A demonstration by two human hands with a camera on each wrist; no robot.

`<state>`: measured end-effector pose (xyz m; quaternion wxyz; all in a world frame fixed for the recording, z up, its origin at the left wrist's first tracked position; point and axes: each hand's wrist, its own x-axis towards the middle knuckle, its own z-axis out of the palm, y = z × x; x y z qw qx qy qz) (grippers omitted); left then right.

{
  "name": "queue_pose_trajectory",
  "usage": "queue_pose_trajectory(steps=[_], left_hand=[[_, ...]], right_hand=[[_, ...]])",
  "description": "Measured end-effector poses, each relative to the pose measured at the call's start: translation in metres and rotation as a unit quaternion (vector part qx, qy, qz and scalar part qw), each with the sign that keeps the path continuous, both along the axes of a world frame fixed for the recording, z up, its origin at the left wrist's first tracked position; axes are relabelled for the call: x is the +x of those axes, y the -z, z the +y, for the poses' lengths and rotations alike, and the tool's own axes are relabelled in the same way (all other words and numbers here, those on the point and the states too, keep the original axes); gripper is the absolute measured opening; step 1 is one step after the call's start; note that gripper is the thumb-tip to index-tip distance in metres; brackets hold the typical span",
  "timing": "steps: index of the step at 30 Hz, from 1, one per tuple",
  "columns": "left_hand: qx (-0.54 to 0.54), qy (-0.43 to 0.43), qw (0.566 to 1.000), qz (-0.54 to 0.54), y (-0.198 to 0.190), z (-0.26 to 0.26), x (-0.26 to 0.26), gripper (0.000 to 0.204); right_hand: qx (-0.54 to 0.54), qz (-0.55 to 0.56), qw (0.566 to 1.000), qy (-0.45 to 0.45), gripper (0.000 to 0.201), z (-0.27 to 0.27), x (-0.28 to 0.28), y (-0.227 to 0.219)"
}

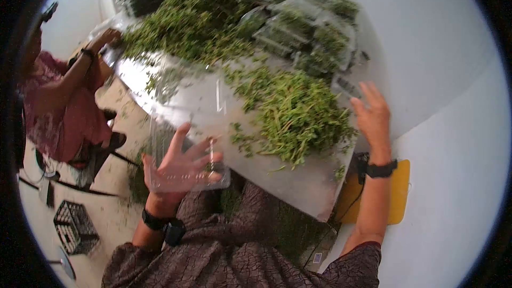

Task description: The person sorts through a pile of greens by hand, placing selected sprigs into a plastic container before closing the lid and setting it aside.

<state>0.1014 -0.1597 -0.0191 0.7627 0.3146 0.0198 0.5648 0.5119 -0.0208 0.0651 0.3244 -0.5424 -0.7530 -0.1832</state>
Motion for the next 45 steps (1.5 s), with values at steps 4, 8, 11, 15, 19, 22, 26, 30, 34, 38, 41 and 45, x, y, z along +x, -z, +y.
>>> queue_pose_trajectory(steps=[4,8,11,15,19,22,26,30,34,38,41,45], left_hand=[[-0.021,-0.039,0.999,0.004,-0.007,-0.001,0.005,0.100],[-0.021,-0.046,0.999,0.011,-0.012,-0.003,0.012,0.103],[-0.031,-0.055,0.998,0.004,-0.013,-0.008,0.016,0.106],[-0.021,-0.064,0.998,0.003,-0.005,-0.019,0.018,0.107],[-0.039,-0.082,0.996,0.008,0.002,-0.026,0.010,0.106],[-0.054,-0.095,0.994,0.028,0.013,-0.026,0.002,0.094],[-0.057,-0.236,0.956,0.164,0.023,-0.026,-0.008,0.062],[0.020,-0.470,0.826,0.311,0.033,-0.025,-0.019,0.037],[0.231,-0.551,0.699,0.392,0.026,-0.013,-0.027,0.046],[0.342,-0.463,0.617,0.536,0.020,-0.002,-0.032,0.053],[0.351,-0.441,0.613,0.553,0.019,0.009,-0.032,0.055],[0.371,-0.436,0.601,0.557,0.006,0.022,-0.027,0.057]], right_hand=[[-0.098,0.114,0.984,-0.096,0.041,-0.080,-0.074,-0.032],[-0.158,0.090,0.949,-0.257,0.050,-0.140,-0.139,-0.027],[-0.175,0.048,0.941,-0.285,0.050,-0.164,-0.179,-0.013],[-0.175,0.029,0.945,-0.276,0.046,-0.179,-0.216,0.012],[-0.146,0.052,0.956,-0.248,0.033,-0.173,-0.228,0.039],[-0.118,0.072,0.965,-0.224,0.024,-0.167,-0.226,0.040],[-0.065,0.083,0.976,-0.191,0.018,-0.152,-0.224,0.034],[-0.048,0.093,0.975,-0.196,0.020,-0.139,-0.220,0.039],[-0.071,0.125,0.968,-0.206,0.019,-0.128,-0.219,0.048],[-0.110,0.157,0.959,-0.210,0.019,-0.120,-0.219,0.055],[-0.108,0.172,0.955,-0.214,0.019,-0.114,-0.215,0.056],[-0.113,0.185,0.951,-0.219,0.023,-0.105,-0.210,0.059]])
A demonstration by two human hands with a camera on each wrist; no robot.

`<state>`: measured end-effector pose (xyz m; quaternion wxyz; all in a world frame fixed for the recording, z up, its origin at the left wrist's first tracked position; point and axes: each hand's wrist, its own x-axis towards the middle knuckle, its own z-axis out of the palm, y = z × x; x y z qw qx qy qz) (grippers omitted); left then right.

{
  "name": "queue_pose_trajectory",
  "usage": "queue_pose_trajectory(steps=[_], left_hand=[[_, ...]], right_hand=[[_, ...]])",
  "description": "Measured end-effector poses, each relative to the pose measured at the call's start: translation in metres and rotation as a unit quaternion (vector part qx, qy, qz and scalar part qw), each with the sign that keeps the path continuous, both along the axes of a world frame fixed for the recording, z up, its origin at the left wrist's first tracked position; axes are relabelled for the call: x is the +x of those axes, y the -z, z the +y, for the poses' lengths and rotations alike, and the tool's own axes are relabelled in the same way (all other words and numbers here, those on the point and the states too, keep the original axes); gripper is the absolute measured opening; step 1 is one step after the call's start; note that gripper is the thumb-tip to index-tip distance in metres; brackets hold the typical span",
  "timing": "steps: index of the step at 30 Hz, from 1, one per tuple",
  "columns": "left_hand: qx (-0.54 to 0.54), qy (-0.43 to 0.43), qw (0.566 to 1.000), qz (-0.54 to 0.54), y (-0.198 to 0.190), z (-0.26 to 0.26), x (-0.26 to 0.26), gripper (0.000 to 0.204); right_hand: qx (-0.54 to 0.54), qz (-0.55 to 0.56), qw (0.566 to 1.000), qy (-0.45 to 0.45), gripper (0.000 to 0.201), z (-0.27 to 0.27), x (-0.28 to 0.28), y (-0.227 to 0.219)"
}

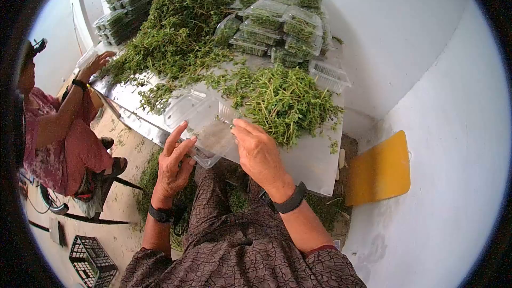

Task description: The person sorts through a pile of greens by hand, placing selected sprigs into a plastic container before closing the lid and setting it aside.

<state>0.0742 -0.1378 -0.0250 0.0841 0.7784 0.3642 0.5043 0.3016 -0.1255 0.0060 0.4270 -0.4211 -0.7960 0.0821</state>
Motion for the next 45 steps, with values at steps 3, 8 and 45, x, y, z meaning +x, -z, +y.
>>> queue_pose_trajectory(steps=[3,8,45], left_hand=[[0.021,0.007,1.000,0.014,-0.002,0.012,0.002,0.050],[0.060,-0.055,0.994,0.074,-0.012,0.020,0.008,0.037],[0.072,-0.106,0.991,0.047,0.000,0.045,0.029,0.053]], right_hand=[[0.018,-0.010,1.000,0.016,0.031,0.003,-0.002,0.001],[0.031,-0.059,0.991,0.112,0.039,-0.005,0.014,-0.020],[-0.105,0.206,0.960,0.158,0.016,0.035,0.068,-0.140]])
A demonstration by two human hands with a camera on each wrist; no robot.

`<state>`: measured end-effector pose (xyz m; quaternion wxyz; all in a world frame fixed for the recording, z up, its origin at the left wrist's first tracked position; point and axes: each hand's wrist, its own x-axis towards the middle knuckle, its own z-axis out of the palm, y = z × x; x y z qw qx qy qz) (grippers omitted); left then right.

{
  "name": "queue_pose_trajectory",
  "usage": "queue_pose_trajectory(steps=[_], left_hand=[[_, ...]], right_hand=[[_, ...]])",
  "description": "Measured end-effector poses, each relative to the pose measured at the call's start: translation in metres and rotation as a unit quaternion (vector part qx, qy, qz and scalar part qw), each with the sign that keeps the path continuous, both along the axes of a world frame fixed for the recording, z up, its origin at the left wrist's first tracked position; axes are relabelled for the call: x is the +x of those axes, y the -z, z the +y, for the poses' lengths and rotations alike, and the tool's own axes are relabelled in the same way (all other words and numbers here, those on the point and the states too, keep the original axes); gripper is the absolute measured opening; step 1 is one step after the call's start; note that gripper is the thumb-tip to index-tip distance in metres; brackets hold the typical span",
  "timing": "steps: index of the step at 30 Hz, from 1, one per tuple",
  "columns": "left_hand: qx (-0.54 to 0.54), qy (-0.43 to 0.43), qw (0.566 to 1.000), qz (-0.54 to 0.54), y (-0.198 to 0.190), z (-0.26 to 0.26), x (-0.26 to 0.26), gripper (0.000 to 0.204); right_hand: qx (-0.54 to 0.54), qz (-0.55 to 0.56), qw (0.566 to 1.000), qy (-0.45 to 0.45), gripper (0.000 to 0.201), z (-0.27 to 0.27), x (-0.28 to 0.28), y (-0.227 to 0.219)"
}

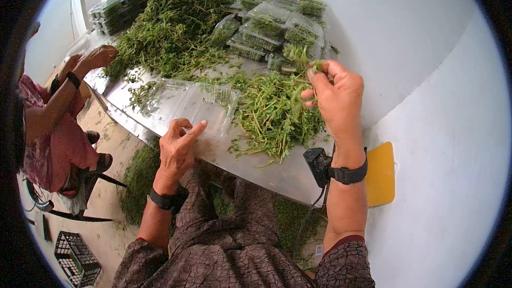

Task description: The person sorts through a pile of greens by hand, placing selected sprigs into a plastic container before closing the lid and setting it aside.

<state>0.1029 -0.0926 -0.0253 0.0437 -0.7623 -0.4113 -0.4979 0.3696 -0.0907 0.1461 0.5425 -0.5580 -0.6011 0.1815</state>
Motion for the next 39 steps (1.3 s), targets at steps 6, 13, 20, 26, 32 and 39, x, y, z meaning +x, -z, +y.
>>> queue_pose_trajectory(steps=[6,13,20,26,32,39], left_hand=[[0.005,0.003,0.999,0.033,0.002,0.000,0.000,0.054],[0.003,0.000,0.999,0.046,-0.001,-0.003,-0.003,0.053],[0.045,-0.020,0.999,-0.004,0.004,-0.008,-0.005,0.047],[0.093,-0.102,0.990,0.039,-0.001,-0.028,-0.011,0.044],[0.050,-0.065,0.990,0.112,-0.022,-0.021,-0.005,0.041],[-0.042,0.031,0.985,0.166,-0.048,-0.009,0.015,0.027]], right_hand=[[0.022,0.119,0.982,-0.146,0.015,0.000,-0.047,-0.009],[-0.173,0.048,0.963,-0.202,0.030,0.003,-0.080,0.036],[-0.108,-0.049,0.985,-0.125,0.023,-0.030,-0.053,0.068],[-0.012,-0.169,0.985,-0.021,0.018,-0.060,-0.041,0.108],[0.064,-0.271,0.960,0.017,0.017,-0.071,-0.032,0.136],[0.070,-0.307,0.949,-0.015,0.025,-0.073,-0.028,0.151]])
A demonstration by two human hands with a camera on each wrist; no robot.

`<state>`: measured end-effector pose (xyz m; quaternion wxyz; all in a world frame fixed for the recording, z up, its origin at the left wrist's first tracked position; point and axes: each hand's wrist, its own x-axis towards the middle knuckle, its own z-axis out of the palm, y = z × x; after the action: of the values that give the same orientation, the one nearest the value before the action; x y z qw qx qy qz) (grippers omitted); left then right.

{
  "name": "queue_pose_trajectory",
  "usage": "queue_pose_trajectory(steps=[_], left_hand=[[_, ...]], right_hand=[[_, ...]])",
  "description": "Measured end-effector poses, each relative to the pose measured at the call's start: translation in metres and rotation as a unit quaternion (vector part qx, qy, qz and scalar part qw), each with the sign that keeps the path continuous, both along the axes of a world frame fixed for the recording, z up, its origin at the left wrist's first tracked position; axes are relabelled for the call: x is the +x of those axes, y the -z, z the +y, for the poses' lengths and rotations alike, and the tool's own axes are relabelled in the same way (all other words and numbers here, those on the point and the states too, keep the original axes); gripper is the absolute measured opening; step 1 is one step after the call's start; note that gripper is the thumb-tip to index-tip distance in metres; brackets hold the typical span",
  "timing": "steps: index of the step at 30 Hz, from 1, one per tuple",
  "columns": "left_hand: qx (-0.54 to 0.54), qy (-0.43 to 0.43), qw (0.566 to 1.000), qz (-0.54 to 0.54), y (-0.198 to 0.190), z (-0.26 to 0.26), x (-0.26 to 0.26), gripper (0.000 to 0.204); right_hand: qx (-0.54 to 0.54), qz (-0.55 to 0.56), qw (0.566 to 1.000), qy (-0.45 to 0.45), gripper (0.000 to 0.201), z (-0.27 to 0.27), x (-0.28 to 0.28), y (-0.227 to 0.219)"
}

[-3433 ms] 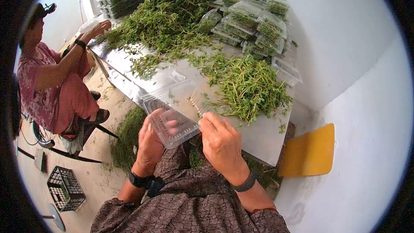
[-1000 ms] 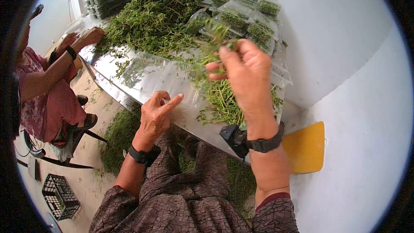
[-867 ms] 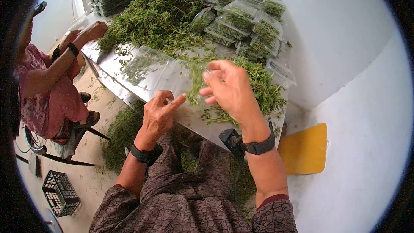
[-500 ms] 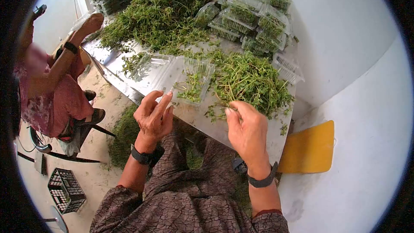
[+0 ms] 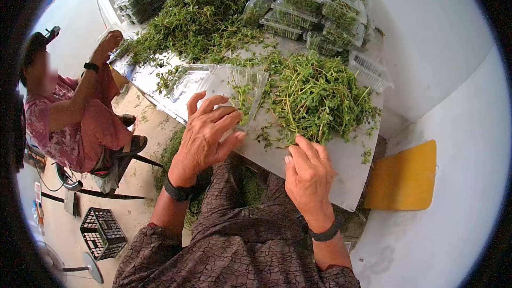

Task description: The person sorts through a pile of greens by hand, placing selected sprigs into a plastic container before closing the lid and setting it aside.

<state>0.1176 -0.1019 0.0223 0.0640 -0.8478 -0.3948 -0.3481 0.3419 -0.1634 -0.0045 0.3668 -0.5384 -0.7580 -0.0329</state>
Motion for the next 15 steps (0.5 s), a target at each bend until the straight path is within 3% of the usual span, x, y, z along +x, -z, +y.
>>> queue_pose_trajectory(steps=[6,9,12,15], left_hand=[[-0.104,0.013,0.993,0.060,-0.014,0.011,0.000,0.032],[-0.123,0.024,0.991,0.040,-0.017,0.011,-0.003,0.039],[-0.044,0.024,0.999,0.008,-0.020,0.013,-0.003,0.046],[-0.055,0.028,0.998,-0.004,-0.019,0.020,0.002,0.048]], right_hand=[[-0.015,-0.013,1.000,0.000,0.030,-0.003,-0.002,0.001],[-0.011,-0.018,1.000,-0.005,0.030,-0.003,0.001,0.002],[-0.023,-0.006,1.000,-0.013,0.031,-0.003,0.000,0.002],[-0.020,-0.012,1.000,-0.015,0.032,-0.004,0.001,0.001]])
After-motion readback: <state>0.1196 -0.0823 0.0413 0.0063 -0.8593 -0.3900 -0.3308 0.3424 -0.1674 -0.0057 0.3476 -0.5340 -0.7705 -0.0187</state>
